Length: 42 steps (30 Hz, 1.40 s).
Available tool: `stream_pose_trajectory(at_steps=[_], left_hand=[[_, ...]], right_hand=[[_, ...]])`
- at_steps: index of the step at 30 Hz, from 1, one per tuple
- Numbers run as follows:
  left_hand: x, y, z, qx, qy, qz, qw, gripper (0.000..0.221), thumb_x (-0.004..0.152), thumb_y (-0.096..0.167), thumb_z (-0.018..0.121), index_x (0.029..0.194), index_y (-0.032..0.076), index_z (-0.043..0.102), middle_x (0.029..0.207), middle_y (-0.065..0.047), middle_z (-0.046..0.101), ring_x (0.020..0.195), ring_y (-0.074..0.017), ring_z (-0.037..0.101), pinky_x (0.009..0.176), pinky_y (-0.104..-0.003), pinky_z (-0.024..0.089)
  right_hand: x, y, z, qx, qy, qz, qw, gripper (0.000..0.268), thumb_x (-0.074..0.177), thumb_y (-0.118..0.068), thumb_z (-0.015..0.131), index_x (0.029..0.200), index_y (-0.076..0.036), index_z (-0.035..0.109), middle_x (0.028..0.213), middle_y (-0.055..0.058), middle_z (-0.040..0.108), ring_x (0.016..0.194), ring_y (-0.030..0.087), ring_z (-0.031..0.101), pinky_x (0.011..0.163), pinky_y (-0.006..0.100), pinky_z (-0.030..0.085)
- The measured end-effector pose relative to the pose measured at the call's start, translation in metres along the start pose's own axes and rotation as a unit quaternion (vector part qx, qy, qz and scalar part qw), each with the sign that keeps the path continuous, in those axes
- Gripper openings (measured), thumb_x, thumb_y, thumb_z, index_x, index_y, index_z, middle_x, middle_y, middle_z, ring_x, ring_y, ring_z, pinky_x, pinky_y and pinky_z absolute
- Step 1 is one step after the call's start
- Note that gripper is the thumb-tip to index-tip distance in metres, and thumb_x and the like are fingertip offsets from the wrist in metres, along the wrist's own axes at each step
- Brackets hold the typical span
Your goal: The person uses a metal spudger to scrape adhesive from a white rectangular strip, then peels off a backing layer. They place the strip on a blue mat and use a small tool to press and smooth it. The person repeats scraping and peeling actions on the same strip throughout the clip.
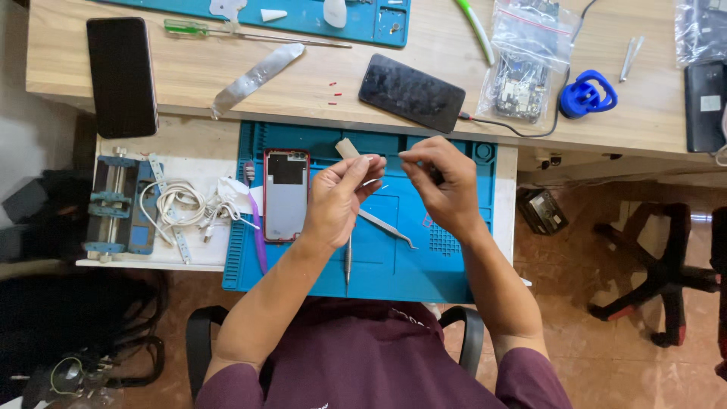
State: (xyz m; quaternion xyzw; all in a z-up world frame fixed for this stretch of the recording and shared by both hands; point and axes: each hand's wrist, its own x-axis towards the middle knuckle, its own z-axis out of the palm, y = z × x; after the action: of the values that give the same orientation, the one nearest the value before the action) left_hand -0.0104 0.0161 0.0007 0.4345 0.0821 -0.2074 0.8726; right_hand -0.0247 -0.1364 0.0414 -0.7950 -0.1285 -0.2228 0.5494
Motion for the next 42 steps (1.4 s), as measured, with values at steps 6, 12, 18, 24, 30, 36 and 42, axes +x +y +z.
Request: stream_pose_trajectory(at_steps=[6,12,18,24,30,36,42], left_hand=[[-0.006,-0.001,0.001,0.032,0.003,0.004,0.999,0.021,0.090,0.018,0.058,0.101,0.003,0.066,0.094,-0.010,0.068,0.089,-0.0155,0.064,0.080,-0.030,0.052],[-0.021,0.014,0.015,0.151,0.018,0.062,0.986,0.019,0.090,0.018,0.057,0.093,0.004,0.069,0.083,-0.007,0.068,0.080,-0.0112,0.062,0.075,-0.026,0.052],[-0.019,0.012,0.017,0.221,0.036,0.112,0.968,0.017,0.089,0.017,0.059,0.089,0.005,0.070,0.077,-0.007,0.069,0.076,-0.0091,0.063,0.072,-0.025,0.052],[-0.017,0.013,0.017,0.268,0.008,0.143,0.953,0.016,0.089,0.013,0.057,0.088,0.006,0.071,0.075,-0.008,0.068,0.075,-0.0073,0.059,0.068,-0.025,0.050],[-0.016,0.013,0.020,0.247,-0.004,0.128,0.960,0.016,0.089,0.013,0.058,0.088,0.005,0.071,0.077,-0.006,0.069,0.075,-0.0067,0.059,0.070,-0.024,0.050],[-0.012,0.015,0.017,0.145,-0.051,0.043,0.987,0.018,0.090,0.017,0.055,0.096,0.004,0.066,0.090,-0.011,0.068,0.089,-0.0157,0.063,0.077,-0.028,0.050],[-0.006,0.018,0.022,0.210,-0.072,0.034,0.974,0.016,0.088,0.015,0.058,0.094,0.003,0.066,0.087,-0.012,0.068,0.087,-0.0135,0.061,0.075,-0.028,0.051]], right_hand=[[-0.001,-0.005,0.008,-0.030,-0.031,-0.027,0.999,0.014,0.081,0.005,0.063,0.092,-0.003,0.067,0.083,0.008,0.061,0.048,0.011,0.043,0.042,0.023,0.035],[-0.006,-0.007,0.013,-0.080,-0.050,-0.034,0.995,0.015,0.081,0.004,0.064,0.094,-0.004,0.066,0.084,0.008,0.059,0.046,0.012,0.041,0.041,0.025,0.036],[-0.005,-0.011,0.015,-0.114,-0.052,-0.046,0.991,0.013,0.081,0.004,0.063,0.090,-0.006,0.065,0.082,0.006,0.058,0.046,0.012,0.042,0.043,0.024,0.038],[-0.008,0.000,0.013,-0.134,-0.064,-0.056,0.987,0.016,0.082,0.007,0.060,0.089,-0.006,0.064,0.080,0.007,0.056,0.045,0.013,0.044,0.041,0.022,0.039],[-0.009,0.006,0.010,-0.154,-0.064,-0.072,0.983,0.016,0.082,0.006,0.058,0.090,-0.009,0.061,0.082,0.005,0.056,0.045,0.014,0.043,0.040,0.023,0.040],[-0.004,0.003,0.004,-0.061,-0.039,-0.054,0.996,0.011,0.086,0.003,0.054,0.088,-0.007,0.060,0.079,0.004,0.054,0.050,0.015,0.044,0.043,0.025,0.039],[-0.008,0.005,-0.008,-0.116,-0.056,-0.062,0.990,0.012,0.085,0.004,0.055,0.088,-0.006,0.059,0.080,0.006,0.054,0.048,0.017,0.043,0.043,0.028,0.041]])
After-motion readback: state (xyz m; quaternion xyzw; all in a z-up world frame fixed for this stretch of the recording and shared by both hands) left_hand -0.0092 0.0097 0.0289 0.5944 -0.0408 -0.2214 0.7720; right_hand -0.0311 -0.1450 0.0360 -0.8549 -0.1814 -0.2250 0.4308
